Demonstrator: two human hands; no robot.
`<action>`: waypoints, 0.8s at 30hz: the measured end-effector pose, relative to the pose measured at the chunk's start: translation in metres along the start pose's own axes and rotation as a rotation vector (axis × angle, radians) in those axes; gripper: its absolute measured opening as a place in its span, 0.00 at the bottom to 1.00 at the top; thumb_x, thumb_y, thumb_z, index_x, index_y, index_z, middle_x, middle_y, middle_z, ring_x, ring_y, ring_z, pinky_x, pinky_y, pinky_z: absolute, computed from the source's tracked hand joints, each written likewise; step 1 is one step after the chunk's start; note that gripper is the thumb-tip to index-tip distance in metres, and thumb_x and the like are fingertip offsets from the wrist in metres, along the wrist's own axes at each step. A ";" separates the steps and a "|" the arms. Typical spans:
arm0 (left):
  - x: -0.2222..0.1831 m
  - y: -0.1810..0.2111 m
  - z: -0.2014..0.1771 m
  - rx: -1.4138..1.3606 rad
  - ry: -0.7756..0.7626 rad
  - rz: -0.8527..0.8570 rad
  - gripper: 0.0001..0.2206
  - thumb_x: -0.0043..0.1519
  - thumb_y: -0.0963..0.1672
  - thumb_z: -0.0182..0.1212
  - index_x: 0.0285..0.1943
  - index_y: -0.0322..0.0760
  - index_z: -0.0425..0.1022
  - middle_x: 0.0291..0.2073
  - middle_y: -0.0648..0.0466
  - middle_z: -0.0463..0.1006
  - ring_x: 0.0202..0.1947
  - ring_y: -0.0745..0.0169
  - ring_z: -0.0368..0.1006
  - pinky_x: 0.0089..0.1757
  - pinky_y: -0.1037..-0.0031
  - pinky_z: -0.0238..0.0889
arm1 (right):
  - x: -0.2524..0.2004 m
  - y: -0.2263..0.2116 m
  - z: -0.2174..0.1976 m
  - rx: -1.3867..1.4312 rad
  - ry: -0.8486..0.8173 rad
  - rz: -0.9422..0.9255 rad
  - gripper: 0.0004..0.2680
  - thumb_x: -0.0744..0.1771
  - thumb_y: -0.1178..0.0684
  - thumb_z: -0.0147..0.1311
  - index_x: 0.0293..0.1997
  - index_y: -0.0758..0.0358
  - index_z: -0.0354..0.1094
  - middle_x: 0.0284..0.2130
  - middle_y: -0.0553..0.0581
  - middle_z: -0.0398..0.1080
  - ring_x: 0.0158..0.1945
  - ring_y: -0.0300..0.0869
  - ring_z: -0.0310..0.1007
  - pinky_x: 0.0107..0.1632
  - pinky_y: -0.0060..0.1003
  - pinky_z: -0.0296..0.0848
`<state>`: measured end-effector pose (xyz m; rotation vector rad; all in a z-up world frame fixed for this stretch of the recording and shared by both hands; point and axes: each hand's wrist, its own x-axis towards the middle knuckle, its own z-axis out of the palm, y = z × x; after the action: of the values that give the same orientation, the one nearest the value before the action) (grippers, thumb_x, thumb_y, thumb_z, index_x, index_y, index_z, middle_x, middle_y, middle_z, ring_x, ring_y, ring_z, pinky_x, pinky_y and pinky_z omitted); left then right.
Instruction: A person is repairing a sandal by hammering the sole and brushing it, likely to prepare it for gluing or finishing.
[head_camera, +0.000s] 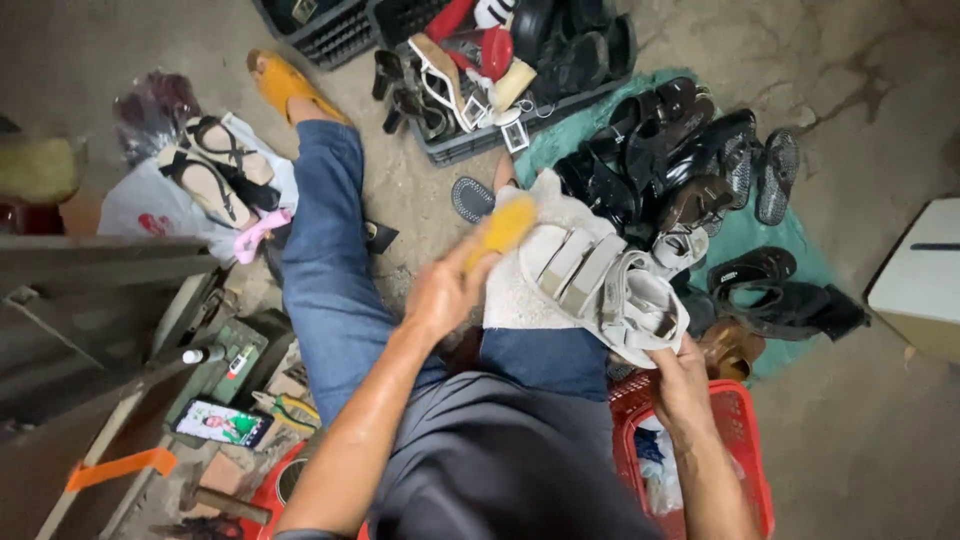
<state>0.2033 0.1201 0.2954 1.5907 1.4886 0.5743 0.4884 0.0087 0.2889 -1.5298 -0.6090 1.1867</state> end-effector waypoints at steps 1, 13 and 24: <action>0.003 0.011 -0.012 -0.038 0.041 -0.050 0.21 0.69 0.50 0.55 0.73 0.54 0.68 0.49 0.35 0.81 0.46 0.33 0.80 0.44 0.53 0.76 | -0.008 -0.017 0.015 0.032 0.038 0.006 0.12 0.64 0.57 0.60 0.52 0.65 0.72 0.40 0.58 0.77 0.37 0.38 0.77 0.41 0.36 0.76; -0.072 0.052 -0.036 -0.111 -0.095 0.296 0.13 0.61 0.49 0.67 0.48 0.40 0.85 0.34 0.41 0.85 0.35 0.39 0.83 0.33 0.56 0.77 | -0.021 -0.056 0.054 -0.888 -0.260 -0.719 0.17 0.64 0.60 0.63 0.59 0.67 0.70 0.52 0.68 0.75 0.53 0.62 0.76 0.53 0.57 0.75; -0.081 0.012 -0.004 -0.047 0.008 0.316 0.21 0.68 0.46 0.55 0.72 0.40 0.66 0.45 0.40 0.82 0.38 0.44 0.80 0.39 0.59 0.68 | -0.020 -0.036 0.055 -1.033 -0.378 -0.827 0.21 0.68 0.52 0.54 0.69 0.69 0.57 0.65 0.64 0.66 0.63 0.54 0.72 0.62 0.45 0.72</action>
<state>0.1917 0.0448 0.3250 1.8010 1.2263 0.7878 0.4383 0.0264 0.3324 -1.5332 -2.0989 0.4697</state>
